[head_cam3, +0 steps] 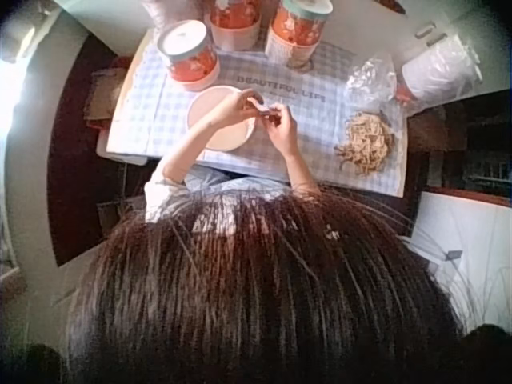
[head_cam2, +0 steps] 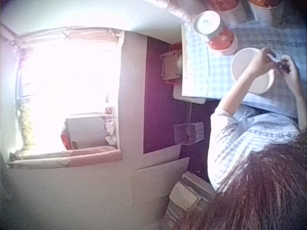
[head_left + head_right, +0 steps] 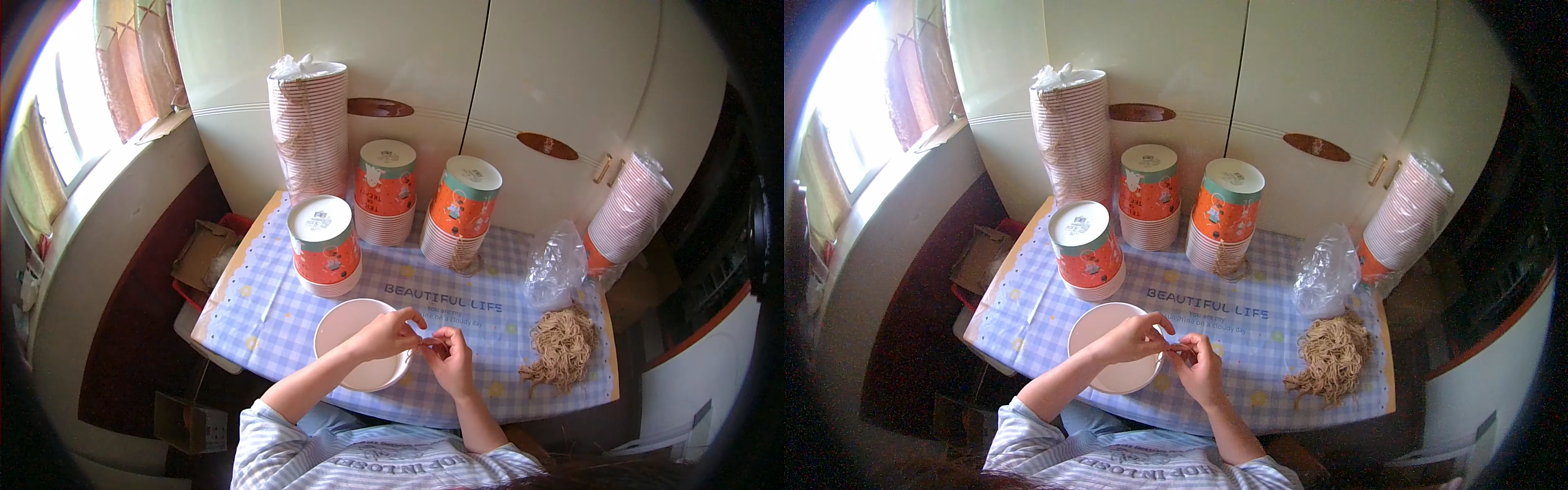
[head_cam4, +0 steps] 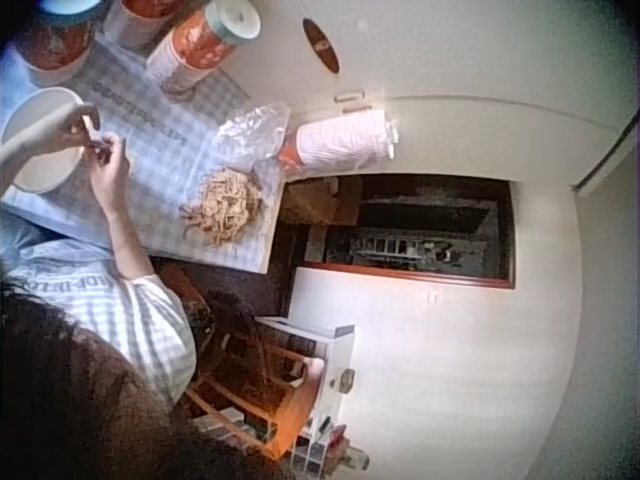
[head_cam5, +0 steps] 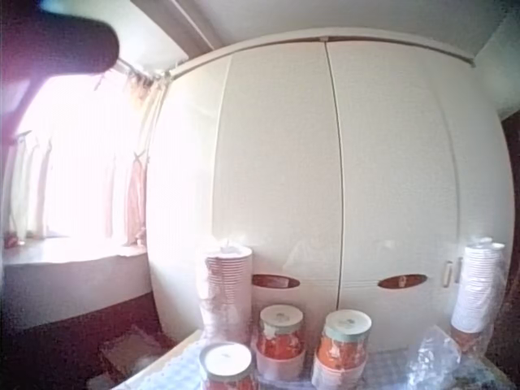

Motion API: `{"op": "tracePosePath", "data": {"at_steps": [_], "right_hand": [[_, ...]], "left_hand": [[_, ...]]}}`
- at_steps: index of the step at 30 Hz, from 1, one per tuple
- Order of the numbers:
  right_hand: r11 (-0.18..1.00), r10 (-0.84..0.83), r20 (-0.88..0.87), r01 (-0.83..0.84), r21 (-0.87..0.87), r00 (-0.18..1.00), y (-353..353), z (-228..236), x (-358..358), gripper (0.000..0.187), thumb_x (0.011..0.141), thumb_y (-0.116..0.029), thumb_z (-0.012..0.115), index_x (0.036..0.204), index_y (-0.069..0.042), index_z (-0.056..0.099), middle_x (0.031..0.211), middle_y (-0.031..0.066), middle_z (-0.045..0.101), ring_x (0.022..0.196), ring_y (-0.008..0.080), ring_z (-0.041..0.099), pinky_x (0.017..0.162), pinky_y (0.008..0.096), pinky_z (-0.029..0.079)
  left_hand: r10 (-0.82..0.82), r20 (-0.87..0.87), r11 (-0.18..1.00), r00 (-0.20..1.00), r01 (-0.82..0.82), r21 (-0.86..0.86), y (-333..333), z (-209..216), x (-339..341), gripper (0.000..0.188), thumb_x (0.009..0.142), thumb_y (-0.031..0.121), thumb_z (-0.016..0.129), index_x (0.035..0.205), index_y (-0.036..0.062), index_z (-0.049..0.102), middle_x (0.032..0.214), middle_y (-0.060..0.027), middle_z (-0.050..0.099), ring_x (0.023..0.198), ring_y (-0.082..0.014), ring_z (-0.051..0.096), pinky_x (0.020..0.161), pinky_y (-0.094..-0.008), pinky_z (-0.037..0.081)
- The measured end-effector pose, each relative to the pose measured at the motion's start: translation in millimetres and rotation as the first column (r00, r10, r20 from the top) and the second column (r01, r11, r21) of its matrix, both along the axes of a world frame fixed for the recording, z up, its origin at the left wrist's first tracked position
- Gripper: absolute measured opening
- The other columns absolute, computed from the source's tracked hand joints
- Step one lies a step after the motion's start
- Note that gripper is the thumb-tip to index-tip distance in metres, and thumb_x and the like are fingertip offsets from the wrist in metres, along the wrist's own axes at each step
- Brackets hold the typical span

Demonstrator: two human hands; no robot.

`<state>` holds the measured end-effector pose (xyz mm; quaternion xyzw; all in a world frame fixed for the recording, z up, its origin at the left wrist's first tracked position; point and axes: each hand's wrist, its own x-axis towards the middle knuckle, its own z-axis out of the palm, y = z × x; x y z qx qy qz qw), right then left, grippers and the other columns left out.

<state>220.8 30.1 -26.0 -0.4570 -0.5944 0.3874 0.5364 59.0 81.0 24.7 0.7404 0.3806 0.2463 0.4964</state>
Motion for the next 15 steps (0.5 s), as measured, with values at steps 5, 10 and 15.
{"op": "tracePosePath", "data": {"at_steps": [5, 10, 15], "right_hand": [[0.995, -0.008, -0.146, -0.007, -0.098, 0.989, 4.4, -10.8, 2.1, 0.030, 0.074, -0.004, 0.065, 0.093, -0.003, 0.042, 0.080, 0.0045, 0.058, 0.068, 0.0085, 0.055, 0.060, 0.0209, 0.045], [0.976, 0.003, -0.433, -0.097, -0.195, 0.901, 9.0, -7.9, 3.2, 0.033, 0.072, -0.002, 0.066, 0.091, -0.007, 0.040, 0.079, 0.0022, 0.055, 0.068, 0.0074, 0.052, 0.061, 0.0194, 0.043], [0.938, -0.041, -0.557, -0.160, -0.307, 0.830, 9.2, -0.8, 2.8, 0.035, 0.071, -0.001, 0.066, 0.090, -0.009, 0.039, 0.075, 0.0009, 0.054, 0.062, 0.0059, 0.048, 0.052, 0.0170, 0.037]], "left_hand": [[0.083, -0.039, 0.981, 0.996, -0.075, 0.181, -1.1, -2.3, -0.2, 0.022, 0.074, 0.014, 0.062, 0.091, 0.0019, 0.055, 0.071, -0.0071, 0.062, 0.064, -0.0157, 0.059, 0.059, -0.0281, 0.046], [0.049, -0.170, 0.958, 0.984, 0.002, 0.287, -0.7, 3.6, -2.5, 0.013, 0.071, 0.017, 0.064, 0.077, 0.0059, 0.063, 0.066, -0.0068, 0.060, 0.061, -0.0171, 0.058, 0.057, -0.0282, 0.046], [-0.023, -0.204, 0.949, 0.979, 0.085, 0.303, -1.9, 4.2, -1.5, 0.012, 0.071, 0.018, 0.064, 0.079, 0.0092, 0.068, 0.068, -0.0066, 0.061, 0.060, -0.0170, 0.059, 0.057, -0.0285, 0.047]]}}
